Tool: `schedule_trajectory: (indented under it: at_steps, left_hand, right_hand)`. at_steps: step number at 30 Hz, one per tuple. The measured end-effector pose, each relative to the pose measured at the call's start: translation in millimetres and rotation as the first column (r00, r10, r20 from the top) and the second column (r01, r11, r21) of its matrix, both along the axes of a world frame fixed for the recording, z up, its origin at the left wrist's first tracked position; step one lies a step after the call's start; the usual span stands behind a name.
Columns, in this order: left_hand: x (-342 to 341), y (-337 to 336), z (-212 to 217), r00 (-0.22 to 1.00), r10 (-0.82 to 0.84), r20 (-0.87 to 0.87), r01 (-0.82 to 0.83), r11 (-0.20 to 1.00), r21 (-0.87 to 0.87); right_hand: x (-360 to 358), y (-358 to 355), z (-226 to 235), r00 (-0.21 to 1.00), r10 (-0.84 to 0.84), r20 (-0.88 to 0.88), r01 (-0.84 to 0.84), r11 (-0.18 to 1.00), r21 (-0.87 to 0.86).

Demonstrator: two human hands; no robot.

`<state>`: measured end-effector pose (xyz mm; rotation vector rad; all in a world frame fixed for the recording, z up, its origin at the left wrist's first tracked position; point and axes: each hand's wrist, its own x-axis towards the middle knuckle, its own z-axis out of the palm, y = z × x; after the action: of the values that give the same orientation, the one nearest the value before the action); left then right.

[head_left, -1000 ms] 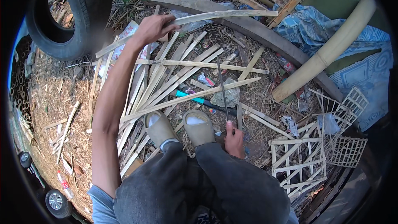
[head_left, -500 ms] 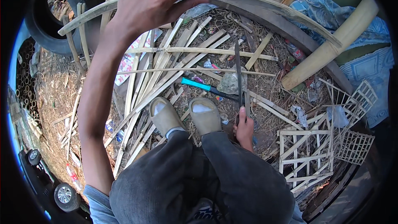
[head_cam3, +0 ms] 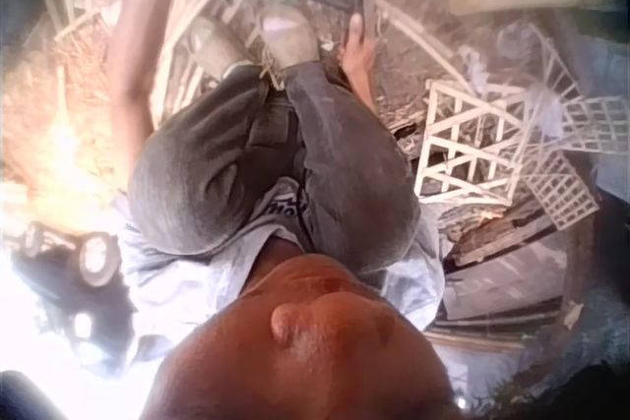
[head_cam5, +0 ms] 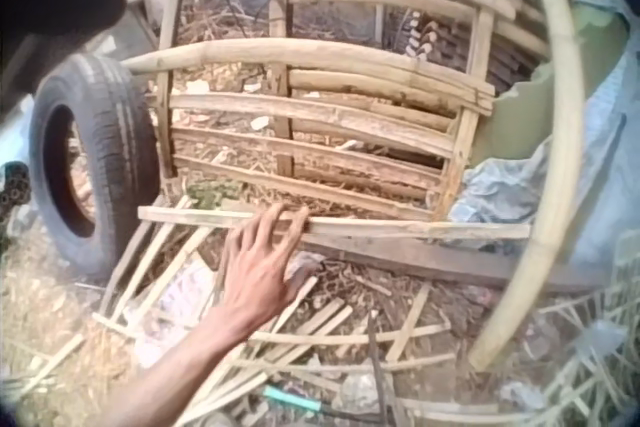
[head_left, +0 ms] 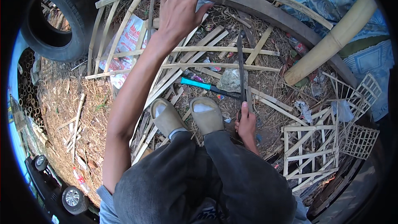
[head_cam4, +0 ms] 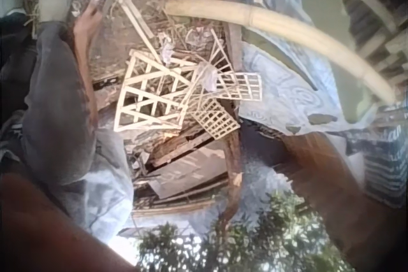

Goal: The person shaves bamboo strips with a machete and then uses a hammer on the bamboo assembly while sitting on the ground.

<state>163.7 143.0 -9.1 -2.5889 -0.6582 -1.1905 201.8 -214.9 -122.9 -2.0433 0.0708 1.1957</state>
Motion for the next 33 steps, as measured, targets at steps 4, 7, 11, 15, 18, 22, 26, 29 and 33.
schedule_trajectory:
  at_steps: [4, 7, 11, 15, 18, 22, 26, 29, 33]
  left_hand:
    - [-17, -53, -78, 0.985, -0.153, -0.086, 0.094, 0.876, -0.474]
    - [-33, -75, -121, 0.909, -0.384, -0.161, 0.044, 0.473, -0.880]
    - [-14, -65, -134, 0.640, -0.713, -0.286, -0.357, 0.054, -0.933]
    - [-7, -45, -154, 0.578, -0.805, -0.134, -0.512, -0.229, -0.828]
    - [-10, -61, -159, 0.565, -0.800, -0.205, -0.357, -0.013, -0.934]
    - [-21, -82, -146, 0.641, -0.674, -0.368, -0.160, 0.352, -0.922]
    - [-31, -96, -134, 0.650, -0.636, -0.416, -0.162, 0.418, -0.894]
    - [-32, -122, -124, 0.688, -0.559, -0.463, -0.149, 0.516, -0.844]
    - [-38, -130, -137, 0.753, -0.500, -0.427, -0.106, 0.549, -0.829]
  right_hand:
    - [6, 1, -2, 0.998, 0.029, 0.057, -0.029, 1.000, 0.005]
    - [-6, 2, -11, 0.998, 0.045, 0.052, -0.046, 0.999, 0.008]
    - [2, 0, -6, 1.000, 0.004, -0.021, -0.003, 0.999, 0.037]
    - [-1, 4, -6, 1.000, 0.029, -0.011, -0.028, 0.999, 0.037]
    - [2, 5, 5, 0.999, -0.015, -0.049, 0.018, 0.998, 0.055]
    - [6, -6, 10, 0.996, 0.002, -0.088, 0.005, 0.997, 0.083]
    - [1, -9, 21, 0.996, 0.012, -0.092, -0.006, 0.998, 0.064]
    - [3, -8, 35, 0.998, 0.003, -0.058, -0.001, 0.999, 0.045]
    - [5, 1, 69, 0.996, -0.042, -0.074, 0.046, 0.997, 0.058]
